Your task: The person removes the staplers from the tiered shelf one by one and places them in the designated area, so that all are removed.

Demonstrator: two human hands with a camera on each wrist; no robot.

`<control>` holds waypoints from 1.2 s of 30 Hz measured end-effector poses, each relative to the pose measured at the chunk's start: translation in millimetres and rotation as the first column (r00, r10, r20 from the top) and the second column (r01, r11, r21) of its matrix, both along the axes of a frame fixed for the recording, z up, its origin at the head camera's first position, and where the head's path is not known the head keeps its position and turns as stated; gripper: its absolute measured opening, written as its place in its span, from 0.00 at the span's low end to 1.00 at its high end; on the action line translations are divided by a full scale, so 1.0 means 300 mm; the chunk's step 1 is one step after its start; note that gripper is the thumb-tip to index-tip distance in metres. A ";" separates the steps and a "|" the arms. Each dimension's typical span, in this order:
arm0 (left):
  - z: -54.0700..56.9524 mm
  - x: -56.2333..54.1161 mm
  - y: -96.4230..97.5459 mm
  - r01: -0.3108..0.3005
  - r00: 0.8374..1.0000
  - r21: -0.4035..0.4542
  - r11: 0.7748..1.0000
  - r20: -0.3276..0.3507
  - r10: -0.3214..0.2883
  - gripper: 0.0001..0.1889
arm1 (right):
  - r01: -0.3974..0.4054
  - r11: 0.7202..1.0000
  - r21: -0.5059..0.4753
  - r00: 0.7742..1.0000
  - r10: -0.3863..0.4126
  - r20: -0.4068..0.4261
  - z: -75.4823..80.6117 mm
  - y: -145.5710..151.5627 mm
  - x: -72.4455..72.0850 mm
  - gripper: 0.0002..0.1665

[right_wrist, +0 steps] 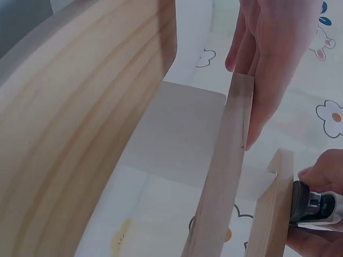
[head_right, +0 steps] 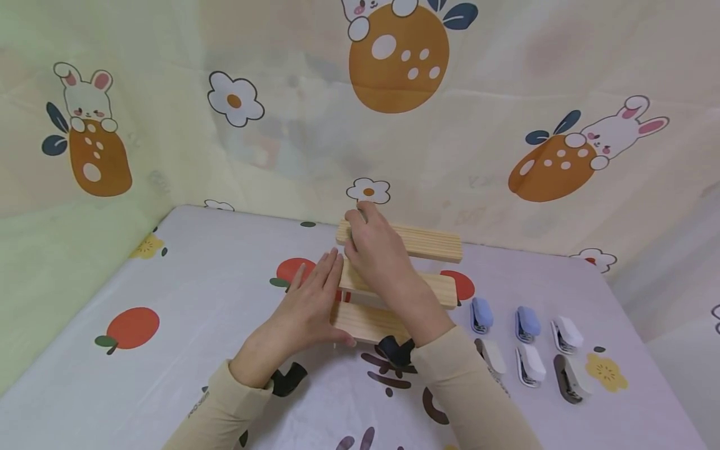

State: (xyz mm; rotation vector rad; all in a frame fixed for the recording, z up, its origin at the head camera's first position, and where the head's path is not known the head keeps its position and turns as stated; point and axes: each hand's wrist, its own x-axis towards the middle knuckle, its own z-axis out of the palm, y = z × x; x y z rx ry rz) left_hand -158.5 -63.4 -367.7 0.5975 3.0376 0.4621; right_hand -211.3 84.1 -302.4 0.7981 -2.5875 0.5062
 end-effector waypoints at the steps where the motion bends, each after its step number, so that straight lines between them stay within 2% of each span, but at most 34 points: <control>1: 0.001 0.000 0.000 0.000 1.000 -0.002 1.000 0.000 0.000 0.75 | 0.000 1.000 0.003 1.000 0.000 -0.002 0.001 0.000 0.001 0.17; 13: 0.002 -0.001 0.000 -0.009 1.000 -0.005 1.000 -0.001 0.009 0.75 | 0.017 1.000 0.027 1.000 -0.017 0.023 -0.002 0.007 0.009 0.21; 21: 0.003 -0.001 0.002 -0.006 1.000 -0.003 1.000 -0.006 0.006 0.75 | 0.024 1.000 0.000 1.000 -0.024 -0.016 -0.001 0.035 0.013 0.22; 36: 0.004 0.001 0.005 0.004 0.999 0.016 1.000 -0.033 -0.003 0.75 | 0.040 0.998 -0.050 0.997 -0.044 -0.063 0.015 0.140 0.053 0.20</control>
